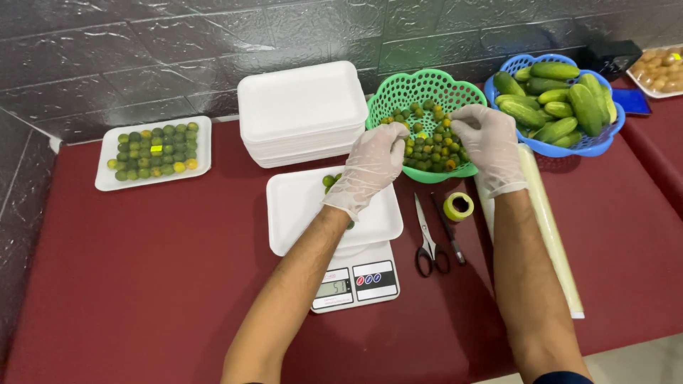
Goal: Arranging small green fruits in a grid pattern on a tray for weighing.
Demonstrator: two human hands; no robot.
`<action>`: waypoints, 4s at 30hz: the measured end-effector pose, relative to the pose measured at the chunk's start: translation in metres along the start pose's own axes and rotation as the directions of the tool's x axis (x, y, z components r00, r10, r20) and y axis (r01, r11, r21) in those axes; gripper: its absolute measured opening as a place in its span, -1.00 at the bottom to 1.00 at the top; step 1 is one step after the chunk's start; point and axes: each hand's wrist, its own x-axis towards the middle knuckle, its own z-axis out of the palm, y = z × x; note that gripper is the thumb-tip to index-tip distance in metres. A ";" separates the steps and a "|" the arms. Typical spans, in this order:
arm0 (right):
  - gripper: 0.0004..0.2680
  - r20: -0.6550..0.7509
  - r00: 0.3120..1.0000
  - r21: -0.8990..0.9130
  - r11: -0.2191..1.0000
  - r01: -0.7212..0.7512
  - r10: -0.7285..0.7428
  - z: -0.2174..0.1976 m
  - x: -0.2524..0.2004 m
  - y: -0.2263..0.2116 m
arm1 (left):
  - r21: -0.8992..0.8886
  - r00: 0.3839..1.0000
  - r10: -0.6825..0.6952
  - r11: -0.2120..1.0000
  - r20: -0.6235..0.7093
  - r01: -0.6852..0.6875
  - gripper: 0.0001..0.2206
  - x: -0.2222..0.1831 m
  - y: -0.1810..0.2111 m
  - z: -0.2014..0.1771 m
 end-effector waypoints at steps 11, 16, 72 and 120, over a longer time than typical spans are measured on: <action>-0.80 0.191 0.978 -0.200 0.979 -0.047 0.086 0.050 0.027 0.016 | 0.022 0.961 -0.243 0.970 0.133 0.242 -0.75 0.058 -0.030 0.039; -0.82 0.293 0.952 -0.182 0.983 -0.037 0.091 0.066 0.033 -0.009 | 0.024 0.935 -0.328 0.944 0.138 0.328 -0.72 0.070 -0.042 0.046; -0.72 0.179 0.973 0.488 0.872 0.039 -0.144 0.050 -0.114 -0.133 | -0.039 0.955 -0.297 0.954 0.014 0.297 -0.78 -0.061 -0.009 -0.061; -0.84 0.255 0.923 0.007 0.955 0.296 -0.288 0.102 -0.109 -0.108 | 0.434 0.996 -0.063 0.900 0.070 0.027 -0.67 -0.078 -0.075 -0.048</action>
